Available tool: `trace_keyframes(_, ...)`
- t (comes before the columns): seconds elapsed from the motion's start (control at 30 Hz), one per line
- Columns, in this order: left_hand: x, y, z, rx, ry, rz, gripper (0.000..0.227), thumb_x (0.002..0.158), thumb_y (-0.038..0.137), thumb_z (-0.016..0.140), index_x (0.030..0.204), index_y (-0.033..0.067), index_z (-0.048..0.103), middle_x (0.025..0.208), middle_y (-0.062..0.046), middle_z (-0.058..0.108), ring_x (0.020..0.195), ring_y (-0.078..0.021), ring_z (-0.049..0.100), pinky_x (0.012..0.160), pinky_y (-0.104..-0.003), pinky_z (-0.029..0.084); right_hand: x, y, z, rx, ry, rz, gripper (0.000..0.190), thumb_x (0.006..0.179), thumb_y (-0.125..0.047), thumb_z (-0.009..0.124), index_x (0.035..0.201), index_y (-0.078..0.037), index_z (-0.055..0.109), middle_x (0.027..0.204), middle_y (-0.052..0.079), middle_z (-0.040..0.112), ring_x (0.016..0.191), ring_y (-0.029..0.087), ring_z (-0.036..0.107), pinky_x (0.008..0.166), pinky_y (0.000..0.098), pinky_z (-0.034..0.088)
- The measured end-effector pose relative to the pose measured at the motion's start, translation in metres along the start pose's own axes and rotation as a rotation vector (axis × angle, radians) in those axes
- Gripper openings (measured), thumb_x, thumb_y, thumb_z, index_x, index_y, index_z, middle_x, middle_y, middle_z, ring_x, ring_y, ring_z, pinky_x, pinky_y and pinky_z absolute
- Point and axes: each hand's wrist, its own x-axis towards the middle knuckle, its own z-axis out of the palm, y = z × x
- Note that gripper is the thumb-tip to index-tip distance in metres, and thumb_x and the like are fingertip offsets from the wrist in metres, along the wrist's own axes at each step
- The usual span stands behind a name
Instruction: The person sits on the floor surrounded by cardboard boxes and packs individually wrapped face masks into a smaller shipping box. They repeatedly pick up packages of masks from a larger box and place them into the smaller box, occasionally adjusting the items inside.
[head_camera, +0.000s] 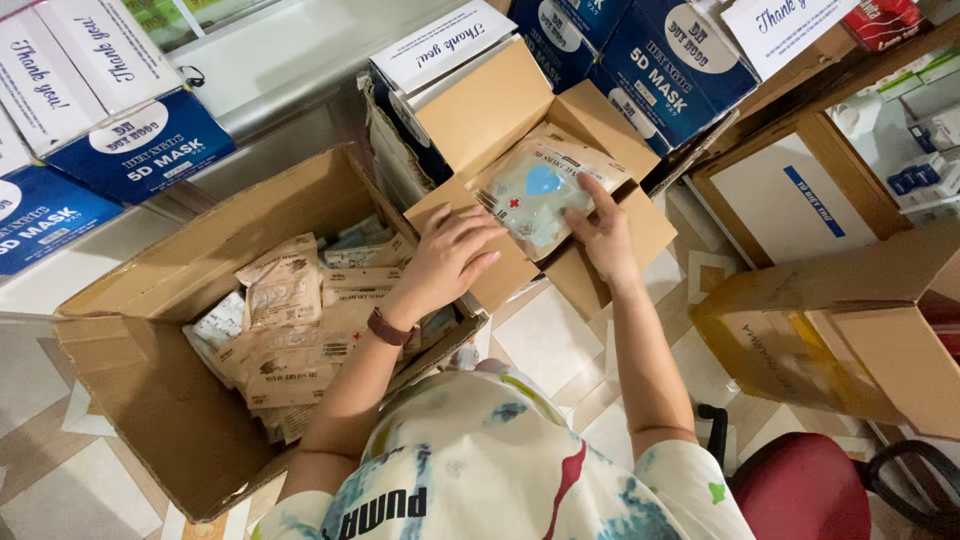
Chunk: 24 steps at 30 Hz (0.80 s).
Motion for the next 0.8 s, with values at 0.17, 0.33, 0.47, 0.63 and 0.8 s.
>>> trace_keyframes(0.17,-0.001,-0.002,0.0,-0.01,-0.01,0.002,0.033,0.1,0.026,0.066,0.131,0.0124,0.066,0.136,-0.007,0.062,0.14,-0.0259,0.05,0.123,-0.053,0.026,-0.005,-0.034,-0.004,-0.638,0.011,0.007,0.058,0.09,-0.015,0.079,0.145,-0.014,0.061,0.131,0.019,0.069,0.107,0.031,0.072,0.092,0.0359,0.055)
trace_keyframes(0.33,-0.005,-0.005,0.004,-0.016,0.01,0.043,0.031,0.102,0.025,0.065,0.129,0.0106,0.066,0.138,-0.009,0.061,0.141,-0.0279,0.049,0.125,-0.054,0.025,-0.024,-0.048,-0.002,-1.15,0.188,-0.235,0.047,0.084,-0.02,0.081,0.129,-0.013,0.069,0.139,0.038,0.055,0.121,0.047,0.06,0.077,0.0422,0.057)
trace_keyframes(0.47,-0.007,-0.007,0.006,-0.022,0.009,0.045,0.029,0.102,0.024,0.064,0.128,0.0105,0.067,0.14,-0.01,0.06,0.142,-0.0285,0.047,0.125,-0.055,0.025,-0.021,-0.035,0.002,-1.106,-0.042,-0.453,0.021,0.105,-0.032,0.075,0.124,-0.023,0.071,0.129,0.016,0.064,0.141,0.034,0.058,0.121,0.0489,0.05)
trace_keyframes(0.63,-0.007,-0.007,0.001,-0.048,-0.008,0.037,0.03,0.103,0.024,0.064,0.13,0.0104,0.067,0.141,-0.009,0.06,0.143,-0.0277,0.047,0.124,-0.056,0.027,-0.008,-0.014,0.02,-1.297,-0.303,-0.331,0.049,0.098,-0.048,0.057,0.137,-0.018,0.064,0.14,0.028,0.055,0.131,0.043,0.05,0.116,0.0596,0.028)
trace_keyframes(0.8,-0.018,-0.024,-0.026,-0.216,0.079,-0.082,0.027,0.105,0.023,0.064,0.129,0.012,0.067,0.141,-0.009,0.064,0.138,-0.0287,0.054,0.118,-0.045,0.043,0.0,-0.012,0.015,-1.266,-0.393,-0.349,0.057,0.103,-0.053,0.05,0.141,-0.013,0.06,0.134,0.027,0.06,0.128,0.042,0.054,0.115,0.0569,0.022)
